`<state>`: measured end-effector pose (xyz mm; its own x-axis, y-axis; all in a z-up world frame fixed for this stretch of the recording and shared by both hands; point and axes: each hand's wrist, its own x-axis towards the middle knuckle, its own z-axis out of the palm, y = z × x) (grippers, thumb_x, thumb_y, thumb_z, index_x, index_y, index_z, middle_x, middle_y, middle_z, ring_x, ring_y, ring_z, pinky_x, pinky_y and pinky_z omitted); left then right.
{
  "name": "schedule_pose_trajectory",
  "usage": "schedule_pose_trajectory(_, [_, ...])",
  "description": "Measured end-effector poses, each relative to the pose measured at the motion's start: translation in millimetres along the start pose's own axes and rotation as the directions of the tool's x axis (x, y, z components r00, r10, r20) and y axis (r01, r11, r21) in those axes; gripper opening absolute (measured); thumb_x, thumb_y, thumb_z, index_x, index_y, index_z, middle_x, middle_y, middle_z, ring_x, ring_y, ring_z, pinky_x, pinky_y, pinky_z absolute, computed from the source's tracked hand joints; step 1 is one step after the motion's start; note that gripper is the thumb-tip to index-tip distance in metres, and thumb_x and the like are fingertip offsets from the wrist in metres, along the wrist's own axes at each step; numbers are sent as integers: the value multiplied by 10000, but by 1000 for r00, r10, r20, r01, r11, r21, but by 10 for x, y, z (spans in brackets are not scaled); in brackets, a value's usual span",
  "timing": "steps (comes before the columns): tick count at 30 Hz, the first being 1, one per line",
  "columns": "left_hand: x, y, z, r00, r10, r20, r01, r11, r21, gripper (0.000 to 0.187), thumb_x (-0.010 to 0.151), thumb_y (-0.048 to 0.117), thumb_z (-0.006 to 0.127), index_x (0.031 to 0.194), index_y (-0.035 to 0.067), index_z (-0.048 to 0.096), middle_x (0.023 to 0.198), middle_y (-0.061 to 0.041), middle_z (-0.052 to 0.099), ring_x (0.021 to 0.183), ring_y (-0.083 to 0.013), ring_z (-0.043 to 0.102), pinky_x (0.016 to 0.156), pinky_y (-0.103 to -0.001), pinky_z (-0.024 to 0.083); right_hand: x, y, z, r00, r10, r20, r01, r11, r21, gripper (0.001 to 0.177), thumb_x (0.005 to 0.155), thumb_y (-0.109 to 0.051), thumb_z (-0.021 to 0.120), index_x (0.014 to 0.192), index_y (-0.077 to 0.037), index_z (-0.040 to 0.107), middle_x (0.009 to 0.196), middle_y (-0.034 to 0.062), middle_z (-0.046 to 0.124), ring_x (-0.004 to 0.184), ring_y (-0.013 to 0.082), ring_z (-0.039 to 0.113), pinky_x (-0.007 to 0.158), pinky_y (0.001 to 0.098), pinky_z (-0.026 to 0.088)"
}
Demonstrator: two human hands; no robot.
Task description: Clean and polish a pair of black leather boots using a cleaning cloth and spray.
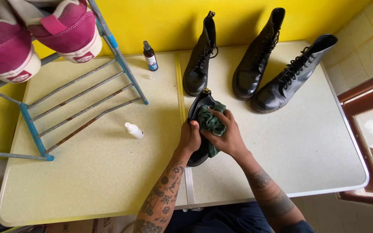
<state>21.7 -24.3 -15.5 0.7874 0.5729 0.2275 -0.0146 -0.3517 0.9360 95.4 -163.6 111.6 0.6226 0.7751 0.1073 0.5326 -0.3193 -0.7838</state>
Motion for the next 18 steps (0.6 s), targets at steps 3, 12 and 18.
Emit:
schedule_pose_trajectory(3, [70, 554, -158, 949, 270, -161, -304, 921, -244, 879, 1061, 736, 339, 1117, -112, 561, 1012, -226, 650, 932, -355, 645, 776, -492, 509, 204, 146, 159, 970, -148, -193, 142, 989, -46, 718, 712, -112, 902, 1342, -47, 563, 1333, 248, 567, 1189, 417, 630, 995, 448, 521])
schedule_pose_trajectory(12, [60, 183, -42, 963, 167, -211, -228, 923, -310, 825, 1033, 725, 268, 1004, -40, 577, 819, -105, 617, 750, -216, 582, 659, -429, 470, 109, 76, 122, 954, -216, -209, 228, 973, 33, 745, 725, 38, 712, 1446, -32, 537, 1228, 184, 658, 1149, 405, 645, 966, 449, 528])
schedule_pose_trajectory(18, [84, 95, -47, 990, 123, -72, -131, 983, -125, 717, 1062, 654, 357, 716, 33, 447, 582, -76, 425, 565, -168, 451, 535, -416, 340, 86, 504, -24, 988, -154, 18, 153, 987, 39, 531, 771, 2, 757, 1280, -70, 624, 1205, 155, 684, 1106, 361, 695, 929, 430, 568])
